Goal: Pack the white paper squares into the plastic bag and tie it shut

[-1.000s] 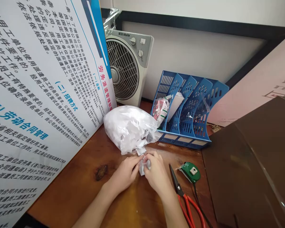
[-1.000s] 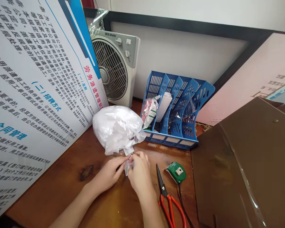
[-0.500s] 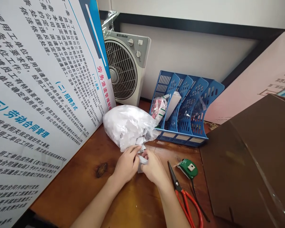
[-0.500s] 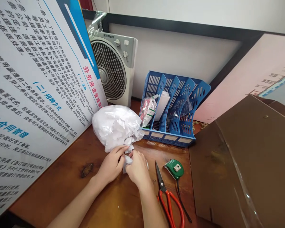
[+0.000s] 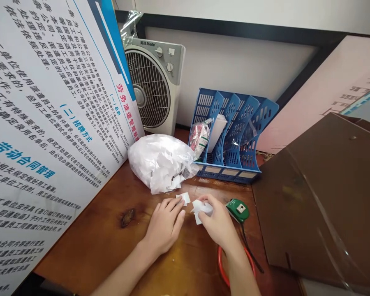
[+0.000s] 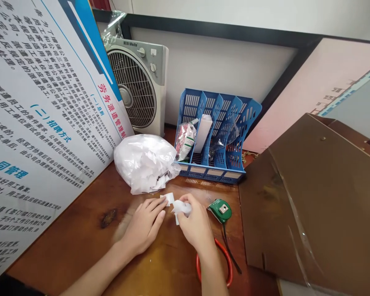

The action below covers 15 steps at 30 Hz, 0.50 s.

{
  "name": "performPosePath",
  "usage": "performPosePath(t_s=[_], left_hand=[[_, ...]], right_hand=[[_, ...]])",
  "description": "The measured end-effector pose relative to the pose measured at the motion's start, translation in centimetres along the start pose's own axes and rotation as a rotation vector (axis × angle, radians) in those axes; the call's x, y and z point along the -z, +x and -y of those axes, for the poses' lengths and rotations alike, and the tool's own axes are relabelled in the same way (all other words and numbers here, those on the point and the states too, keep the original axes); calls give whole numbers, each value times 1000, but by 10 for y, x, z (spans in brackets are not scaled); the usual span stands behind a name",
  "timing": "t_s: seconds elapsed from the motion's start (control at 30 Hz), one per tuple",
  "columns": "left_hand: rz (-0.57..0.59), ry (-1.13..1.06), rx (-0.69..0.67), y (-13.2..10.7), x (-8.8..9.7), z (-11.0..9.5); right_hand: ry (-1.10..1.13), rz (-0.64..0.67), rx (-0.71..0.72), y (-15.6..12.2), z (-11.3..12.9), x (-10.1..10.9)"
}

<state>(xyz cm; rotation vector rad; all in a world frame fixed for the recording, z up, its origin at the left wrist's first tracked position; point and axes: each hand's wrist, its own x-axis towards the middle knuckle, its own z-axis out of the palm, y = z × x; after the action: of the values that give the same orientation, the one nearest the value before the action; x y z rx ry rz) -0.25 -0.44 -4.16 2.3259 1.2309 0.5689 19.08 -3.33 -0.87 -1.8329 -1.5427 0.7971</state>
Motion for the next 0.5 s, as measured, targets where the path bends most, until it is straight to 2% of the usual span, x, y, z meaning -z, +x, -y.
performPosePath(t_s=[0.1, 0.23, 0.37, 0.5], left_hand=[[-3, -99, 10, -8, -2, 2], [-30, -235, 90, -11, -3, 7], [-56, -331, 157, -11, -5, 9], [-129, -393, 203, -7, -4, 8]], right_hand=[[-73, 93, 84, 11, 11, -2], [-204, 172, 133, 27, 20, -22], [-301, 173, 166, 30, 19, -39], [-362, 136, 189, 26, 19, -45]])
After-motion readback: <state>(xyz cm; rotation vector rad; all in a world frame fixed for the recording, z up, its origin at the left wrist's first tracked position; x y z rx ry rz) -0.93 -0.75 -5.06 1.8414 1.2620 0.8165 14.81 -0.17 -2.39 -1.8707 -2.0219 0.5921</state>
